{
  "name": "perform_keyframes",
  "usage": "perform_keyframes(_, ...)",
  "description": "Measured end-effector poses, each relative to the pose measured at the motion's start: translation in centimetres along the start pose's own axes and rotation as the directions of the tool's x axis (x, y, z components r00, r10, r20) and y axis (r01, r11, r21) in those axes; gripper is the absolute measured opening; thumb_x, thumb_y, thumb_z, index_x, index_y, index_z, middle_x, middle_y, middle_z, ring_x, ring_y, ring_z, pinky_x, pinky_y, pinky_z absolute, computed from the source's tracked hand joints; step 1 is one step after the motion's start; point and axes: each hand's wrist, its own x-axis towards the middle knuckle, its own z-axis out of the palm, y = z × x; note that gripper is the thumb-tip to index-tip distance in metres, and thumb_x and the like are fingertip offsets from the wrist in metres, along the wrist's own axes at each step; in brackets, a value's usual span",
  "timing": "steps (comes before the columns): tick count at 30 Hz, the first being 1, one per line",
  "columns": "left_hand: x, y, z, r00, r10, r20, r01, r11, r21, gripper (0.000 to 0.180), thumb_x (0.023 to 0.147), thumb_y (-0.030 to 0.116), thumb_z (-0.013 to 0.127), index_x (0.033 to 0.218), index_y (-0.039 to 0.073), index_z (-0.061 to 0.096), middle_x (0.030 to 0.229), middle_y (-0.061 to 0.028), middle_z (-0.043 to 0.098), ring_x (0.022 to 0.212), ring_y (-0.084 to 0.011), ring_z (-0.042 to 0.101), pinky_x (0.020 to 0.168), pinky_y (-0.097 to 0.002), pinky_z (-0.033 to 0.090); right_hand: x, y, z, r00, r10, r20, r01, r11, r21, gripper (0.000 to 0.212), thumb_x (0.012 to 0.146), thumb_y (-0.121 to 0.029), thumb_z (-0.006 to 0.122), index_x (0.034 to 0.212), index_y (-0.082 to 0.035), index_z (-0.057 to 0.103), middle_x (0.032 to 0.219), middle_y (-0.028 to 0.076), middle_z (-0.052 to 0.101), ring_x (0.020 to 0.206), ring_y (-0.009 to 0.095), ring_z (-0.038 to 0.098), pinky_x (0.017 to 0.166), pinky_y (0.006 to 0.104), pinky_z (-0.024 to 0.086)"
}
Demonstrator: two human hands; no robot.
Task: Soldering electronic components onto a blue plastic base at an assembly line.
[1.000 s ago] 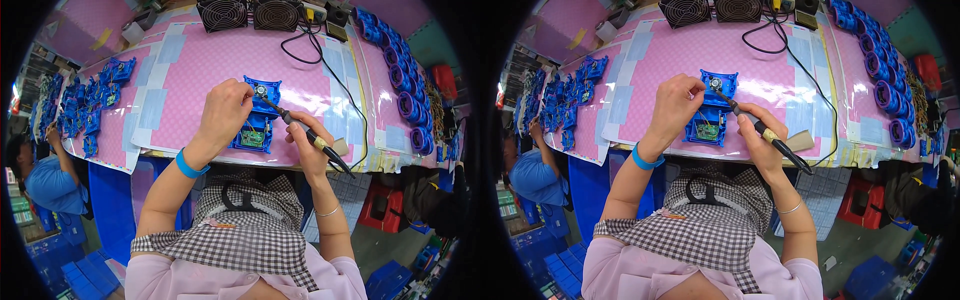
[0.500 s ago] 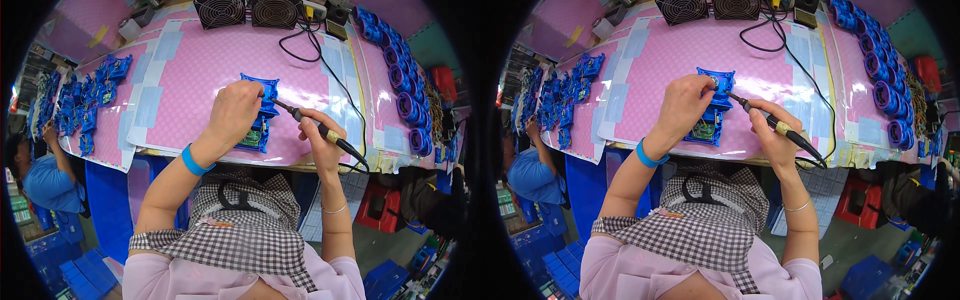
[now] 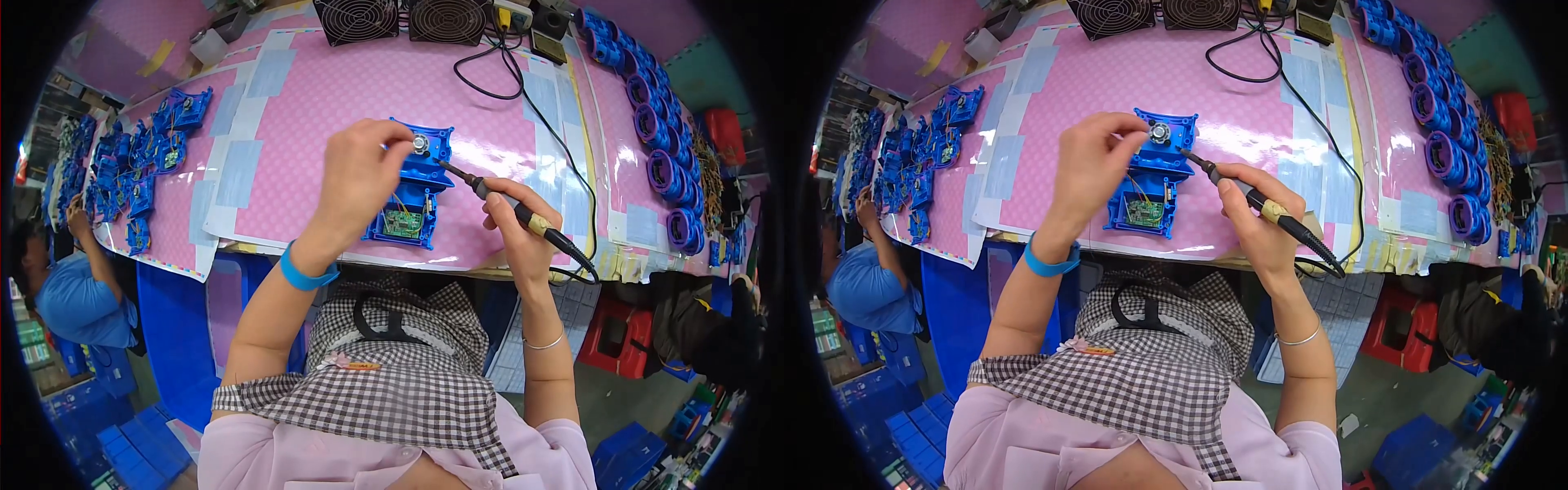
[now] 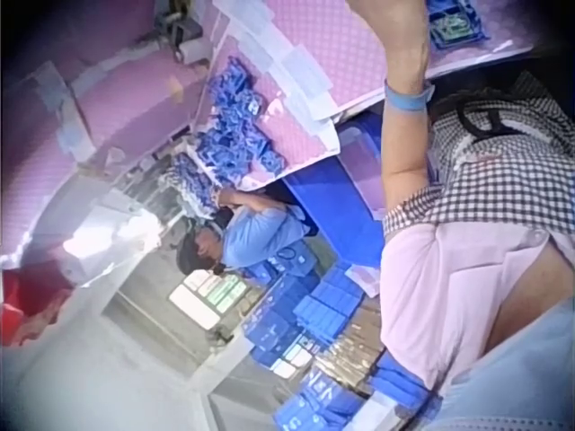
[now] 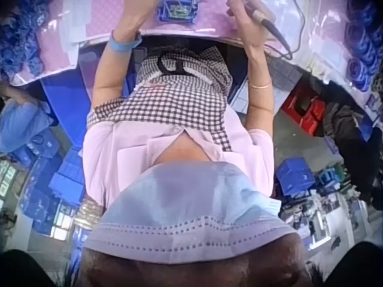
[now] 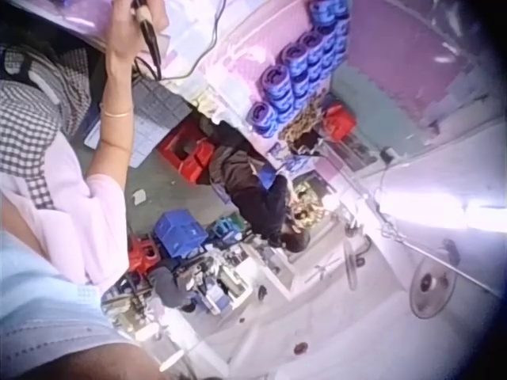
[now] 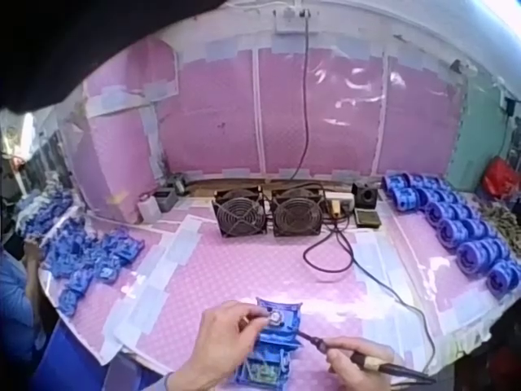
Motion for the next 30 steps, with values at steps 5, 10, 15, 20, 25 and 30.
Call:
perform_keyframes(5, -0.6, -1.7, -1.4, 0.967, -0.245, -0.076, 0.235, 0.965, -0.120, 0.015, 0.078, 0.012, 0.073, 0.090, 0.003, 0.072, 0.076, -0.0092, 0.066, 0.065, -0.0195, 0.061, 0.059, -0.0302, 0.046, 0.1, -0.2, -0.2, 0.999, 0.034, -0.016, -0.033, 0.999, 0.006, 0.020, 0.085, -0.001, 0.063, 0.103, 0.006, 0.067, 0.077, 0.011, 0.067, 0.061, 0.013, 0.062, 0.057, 0.0220, 0.048)
perform_keyframes(10, -0.8, -2.9, -0.2, 0.999, 0.014, -0.036, -0.006, 0.978, 0.211, 0.017, 0.078, 0.017, 0.071, 0.082, 0.001, 0.070, 0.078, -0.0135, 0.064, 0.070, -0.0260, 0.061, 0.064, -0.0381, 0.047, 0.2, -0.3, 0.2, 0.999, 0.042, -0.024, -0.041, 0.999, 0.033, 0.020, 0.085, 0.000, 0.062, 0.103, 0.006, 0.067, 0.077, 0.011, 0.067, 0.060, 0.013, 0.062, 0.056, 0.0222, 0.048)
perform_keyframes(15, -1.2, -1.0, -0.1, 0.993, -0.109, -0.045, 0.108, 0.993, -0.038, 0.014, 0.077, 0.014, 0.071, 0.083, 0.001, 0.070, 0.079, -0.0141, 0.067, 0.068, -0.0263, 0.062, 0.063, -0.0359, 0.048, -0.1, -0.3, 0.0, 0.998, 0.043, -0.036, -0.042, 0.999, 0.021, 0.020, 0.085, 0.000, 0.062, 0.103, 0.006, 0.067, 0.076, 0.011, 0.067, 0.060, 0.013, 0.062, 0.057, 0.0225, 0.049)
perform_keyframes(20, -0.8, -0.2, 0.3, 0.970, -0.234, 0.059, 0.241, 0.951, -0.195, 0.013, 0.077, 0.009, 0.068, 0.085, -0.001, 0.069, 0.080, -0.0148, 0.069, 0.066, -0.0269, 0.064, 0.062, -0.0351, 0.050, -0.1, -0.4, 0.2, 0.998, 0.056, -0.031, -0.056, 0.998, 0.015, 0.020, 0.085, 0.000, 0.062, 0.103, 0.006, 0.067, 0.076, 0.011, 0.067, 0.060, 0.013, 0.062, 0.057, 0.0229, 0.049)
perform_keyframes(25, -1.1, -1.1, 0.7, 0.991, 0.090, 0.101, -0.099, 0.991, 0.089, 0.012, 0.078, 0.009, 0.068, 0.086, 0.000, 0.070, 0.081, -0.0125, 0.068, 0.067, -0.0259, 0.064, 0.061, -0.0368, 0.049, -0.2, -0.3, 0.2, 0.998, 0.058, -0.022, -0.058, 0.998, 0.011, 0.020, 0.085, -0.001, 0.063, 0.103, 0.006, 0.067, 0.076, 0.011, 0.067, 0.060, 0.013, 0.062, 0.058, 0.0234, 0.049)
perform_keyframes(30, -1.1, -1.2, 0.9, 0.986, 0.096, 0.134, -0.112, 0.986, 0.119, 0.011, 0.079, 0.009, 0.065, 0.085, 0.002, 0.070, 0.079, -0.0148, 0.064, 0.074, -0.0307, 0.063, 0.067, -0.0403, 0.049, -0.3, -0.4, 0.1, 0.998, 0.052, -0.044, -0.052, 0.999, 0.006, 0.020, 0.085, -0.001, 0.062, 0.103, 0.006, 0.067, 0.077, 0.011, 0.067, 0.061, 0.013, 0.062, 0.058, 0.0235, 0.049)
